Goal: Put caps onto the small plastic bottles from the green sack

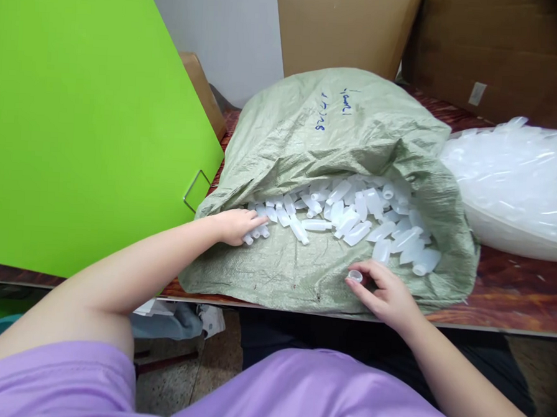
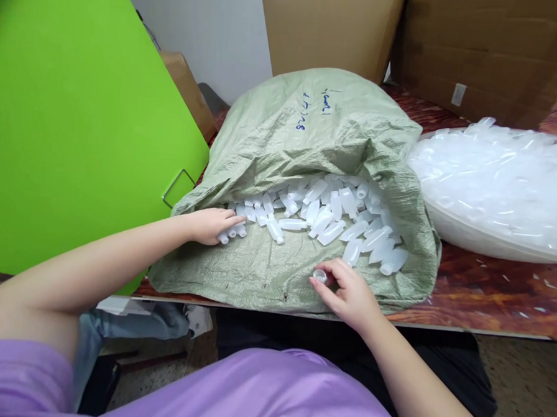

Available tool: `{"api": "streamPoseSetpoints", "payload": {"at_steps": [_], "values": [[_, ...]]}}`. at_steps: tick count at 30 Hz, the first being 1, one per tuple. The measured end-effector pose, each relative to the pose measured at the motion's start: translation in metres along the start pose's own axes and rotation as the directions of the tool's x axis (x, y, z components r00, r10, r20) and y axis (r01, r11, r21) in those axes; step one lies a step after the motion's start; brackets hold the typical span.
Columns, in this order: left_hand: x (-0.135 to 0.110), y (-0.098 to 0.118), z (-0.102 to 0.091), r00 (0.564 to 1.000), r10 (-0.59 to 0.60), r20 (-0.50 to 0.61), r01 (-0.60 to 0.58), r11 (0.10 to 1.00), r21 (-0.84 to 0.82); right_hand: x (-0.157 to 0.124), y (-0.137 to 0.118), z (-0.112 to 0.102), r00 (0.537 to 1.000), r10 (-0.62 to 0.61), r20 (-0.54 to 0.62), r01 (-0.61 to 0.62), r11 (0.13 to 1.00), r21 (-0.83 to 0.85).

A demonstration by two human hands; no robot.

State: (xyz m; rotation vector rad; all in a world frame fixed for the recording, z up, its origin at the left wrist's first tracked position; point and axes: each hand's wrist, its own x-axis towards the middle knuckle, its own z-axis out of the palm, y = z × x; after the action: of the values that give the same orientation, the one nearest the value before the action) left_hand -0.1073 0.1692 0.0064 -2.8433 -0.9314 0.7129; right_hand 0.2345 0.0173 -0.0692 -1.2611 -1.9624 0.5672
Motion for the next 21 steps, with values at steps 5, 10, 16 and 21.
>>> {"api": "streamPoseSetpoints", "payload": {"at_steps": [5,10,16,21], "values": [[0.010,0.019,-0.006,0.997,-0.074,-0.014,0.071,0.987,-0.144,0.000,0.001,0.001,1.000,0.003,0.007,-0.003,1.000,-0.006],[0.019,0.044,-0.016,0.988,-0.148,-0.042,0.134,0.960,-0.246,0.000,-0.001,0.001,0.999,0.025,0.029,-0.024,1.000,-0.012],[0.020,0.087,-0.018,0.982,-0.164,-0.091,0.114,0.907,-0.405,0.000,0.002,0.002,0.996,0.086,-0.021,-0.085,0.995,0.044],[0.013,0.108,-0.003,0.912,-0.378,-0.157,0.226,0.786,-0.575,-0.001,0.003,0.004,0.979,0.201,0.041,-0.203,0.977,0.068]]}}
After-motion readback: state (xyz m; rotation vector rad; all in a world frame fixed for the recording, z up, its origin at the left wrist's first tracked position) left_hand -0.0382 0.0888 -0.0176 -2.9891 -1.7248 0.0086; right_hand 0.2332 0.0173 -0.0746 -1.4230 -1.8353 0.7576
